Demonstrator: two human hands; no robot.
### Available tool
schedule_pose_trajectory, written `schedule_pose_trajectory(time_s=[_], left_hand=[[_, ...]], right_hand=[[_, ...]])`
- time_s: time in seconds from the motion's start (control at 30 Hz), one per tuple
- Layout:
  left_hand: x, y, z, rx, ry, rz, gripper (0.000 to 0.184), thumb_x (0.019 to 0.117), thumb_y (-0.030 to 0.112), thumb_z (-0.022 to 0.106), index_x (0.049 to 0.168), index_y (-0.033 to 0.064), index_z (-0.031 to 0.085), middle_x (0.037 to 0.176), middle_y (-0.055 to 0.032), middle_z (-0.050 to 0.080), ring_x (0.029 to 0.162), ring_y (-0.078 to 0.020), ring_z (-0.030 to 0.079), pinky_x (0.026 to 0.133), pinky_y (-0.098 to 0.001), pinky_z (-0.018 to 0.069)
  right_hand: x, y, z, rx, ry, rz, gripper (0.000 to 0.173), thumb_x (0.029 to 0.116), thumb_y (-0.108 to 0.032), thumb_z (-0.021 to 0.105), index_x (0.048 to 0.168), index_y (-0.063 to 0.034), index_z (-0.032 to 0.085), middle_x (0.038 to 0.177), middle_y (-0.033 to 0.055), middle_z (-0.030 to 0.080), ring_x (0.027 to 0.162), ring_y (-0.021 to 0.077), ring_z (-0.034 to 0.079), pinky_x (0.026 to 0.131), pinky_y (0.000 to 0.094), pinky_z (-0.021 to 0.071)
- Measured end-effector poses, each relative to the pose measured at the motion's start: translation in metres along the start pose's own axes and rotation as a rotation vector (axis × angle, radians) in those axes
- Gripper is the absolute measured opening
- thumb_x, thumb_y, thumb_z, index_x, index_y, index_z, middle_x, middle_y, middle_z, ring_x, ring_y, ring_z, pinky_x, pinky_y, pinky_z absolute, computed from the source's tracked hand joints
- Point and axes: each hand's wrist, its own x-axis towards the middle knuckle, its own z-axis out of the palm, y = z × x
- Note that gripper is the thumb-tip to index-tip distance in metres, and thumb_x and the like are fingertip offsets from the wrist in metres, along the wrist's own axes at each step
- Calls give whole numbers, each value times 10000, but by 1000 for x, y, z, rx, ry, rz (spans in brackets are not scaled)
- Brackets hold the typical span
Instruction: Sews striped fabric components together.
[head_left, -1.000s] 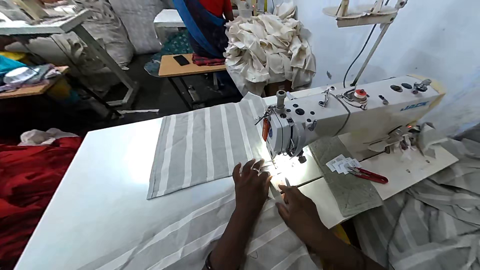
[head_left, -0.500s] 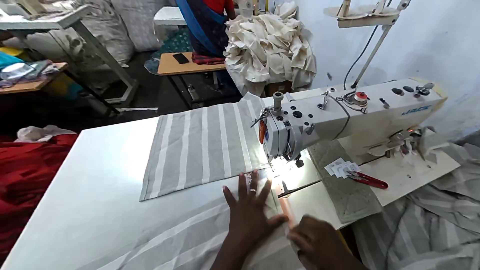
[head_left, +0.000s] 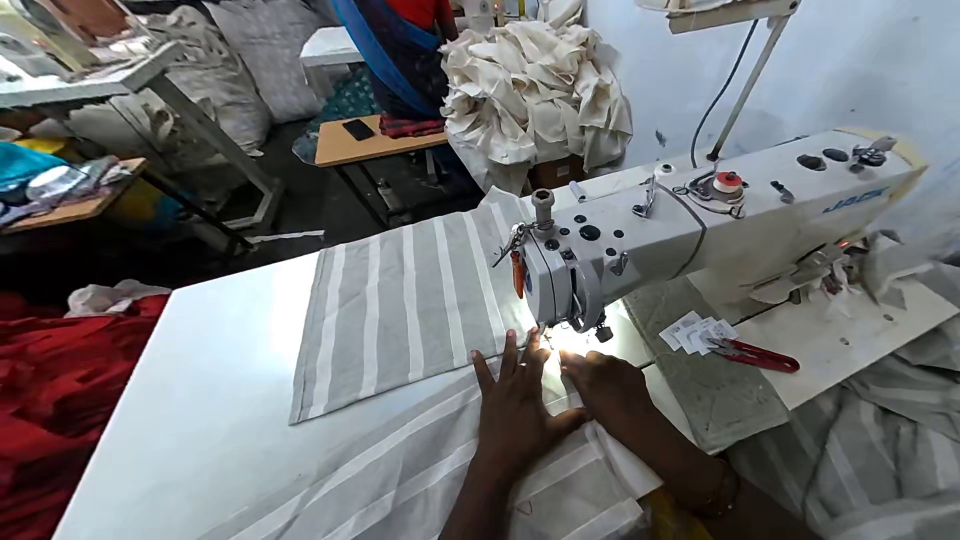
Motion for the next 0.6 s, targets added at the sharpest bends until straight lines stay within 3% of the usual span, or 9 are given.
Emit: schedule_pose_trajectory(time_s=[0.1, 0.17, 0.27, 0.3, 0.37, 0.4, 0.47, 0.5, 0.6], left_hand=[[8, -1, -1, 13, -58, -22, 1093, 686, 979, 444, 1452, 214, 585, 1628, 13, 414, 1572, -301, 218, 1192, -722, 30], [21, -6, -5, 3, -91, -51, 1148, 663, 993, 456, 1465, 181, 572, 1627, -4, 416, 1572, -302, 217, 1195, -718, 24], [48, -16, -10, -12, -194, -102, 1213, 631, 1001, 497, 1491, 147, 539, 1677, 4, 321, 1592, -266, 139, 1203, -701, -38], [57, -19, -13, -19, -244, -118, 1222, 629, 987, 531, 1521, 152, 501, 1687, 6, 297, 1597, -257, 102, 1199, -697, -69], [79, -25, -32, -66, -432, -160, 1164, 693, 871, 651, 1593, 184, 378, 1715, 13, 207, 1602, -251, 20, 1184, -697, -110], [93, -28, -48, -126, -511, -184, 1028, 786, 720, 723, 1592, 188, 371, 1706, -3, 233, 1598, -263, 67, 1192, -702, -74], [114, -39, -69, -236, -458, -218, 576, 934, 363, 737, 1450, 168, 572, 1503, -117, 545, 1450, -350, 430, 1176, -719, 176], [123, -47, -69, -271, -391, -226, 400, 955, 234, 700, 1347, 170, 660, 1380, -134, 640, 1346, -367, 536, 1145, -709, 256], [130, -71, -30, -317, -146, -196, 252, 963, 183, 667, 1195, 215, 758, 1352, -68, 664, 1325, -327, 541, 1133, -630, 316]], right_hand=[[2, 3, -1, 37, -9, 1, 274, 1026, -286, 580, 1223, -216, 757, 816, 101, 701, 742, 290, 708, 609, 458, 555], [2, 16, -17, 202, -87, 50, 299, 1032, -264, 579, 1264, -158, 736, 960, 123, 744, 883, 307, 718, 782, 512, 568], [-23, 62, -45, 186, 243, 113, 267, 995, -188, 646, 1211, -77, 756, 1012, 154, 756, 891, 332, 733, 805, 541, 592], [-34, 83, -57, 101, 331, 158, 271, 971, -174, 675, 1210, -73, 755, 1043, 179, 742, 935, 373, 720, 809, 572, 584], [-52, 128, -77, -16, 261, 258, 353, 934, -183, 735, 1264, -57, 724, 1239, 257, 673, 1181, 494, 615, 933, 678, 506], [-56, 150, -83, -46, 162, 283, 393, 921, -178, 751, 1289, -48, 707, 1317, 272, 635, 1259, 526, 554, 976, 707, 459], [-60, 183, -83, -82, 38, 228, 406, 908, -150, 750, 1297, -45, 702, 1311, 277, 640, 1240, 528, 570, 987, 708, 453], [-61, 194, -82, -89, 24, 178, 396, 909, -143, 743, 1292, -50, 708, 1275, 278, 653, 1204, 518, 593, 986, 687, 470], [-66, 205, -92, -88, 72, 69, 417, 896, -202, 747, 1266, -14, 714, 1176, 280, 679, 1105, 466, 647, 955, 605, 525]])
